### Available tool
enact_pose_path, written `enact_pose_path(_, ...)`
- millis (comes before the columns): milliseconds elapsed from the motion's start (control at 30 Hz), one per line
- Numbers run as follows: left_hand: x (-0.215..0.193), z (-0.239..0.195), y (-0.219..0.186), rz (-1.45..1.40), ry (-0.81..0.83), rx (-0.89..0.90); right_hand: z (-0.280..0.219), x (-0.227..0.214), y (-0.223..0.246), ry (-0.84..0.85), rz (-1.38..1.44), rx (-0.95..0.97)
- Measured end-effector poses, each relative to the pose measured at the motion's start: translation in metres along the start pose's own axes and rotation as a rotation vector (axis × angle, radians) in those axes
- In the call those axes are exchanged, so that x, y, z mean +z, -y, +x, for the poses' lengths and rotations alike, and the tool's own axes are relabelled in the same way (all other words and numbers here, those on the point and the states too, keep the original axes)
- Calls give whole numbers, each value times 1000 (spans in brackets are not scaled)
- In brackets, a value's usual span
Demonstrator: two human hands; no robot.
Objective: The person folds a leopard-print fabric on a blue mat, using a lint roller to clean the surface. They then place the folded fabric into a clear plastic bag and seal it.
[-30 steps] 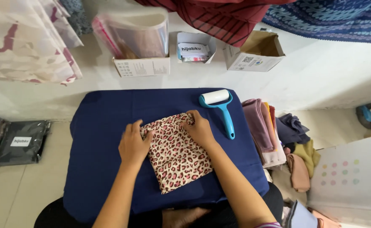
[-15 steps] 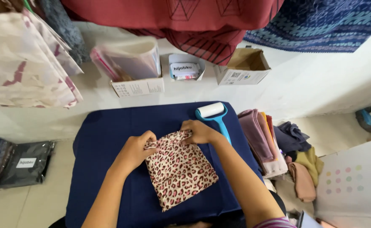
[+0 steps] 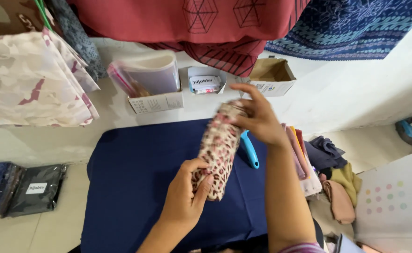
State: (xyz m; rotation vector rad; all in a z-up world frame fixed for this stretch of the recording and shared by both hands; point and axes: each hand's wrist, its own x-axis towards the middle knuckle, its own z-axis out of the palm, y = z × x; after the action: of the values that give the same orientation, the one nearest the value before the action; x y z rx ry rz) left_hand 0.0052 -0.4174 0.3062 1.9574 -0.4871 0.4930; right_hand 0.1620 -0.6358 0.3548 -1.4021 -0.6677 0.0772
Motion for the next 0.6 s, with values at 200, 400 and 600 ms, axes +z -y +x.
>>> enact_pose_path(200,4,-57,57,-169,-148,-509,44,71,-94,138,-601,-75)
enact_pose_path(400,-24,-131,118,515,65,-834,-3,93,-162,110,-1050,-161)
enact_pose_path(600,-13,-71,94,554,-36,-461,-67,127,-162,18,-1171,-274)
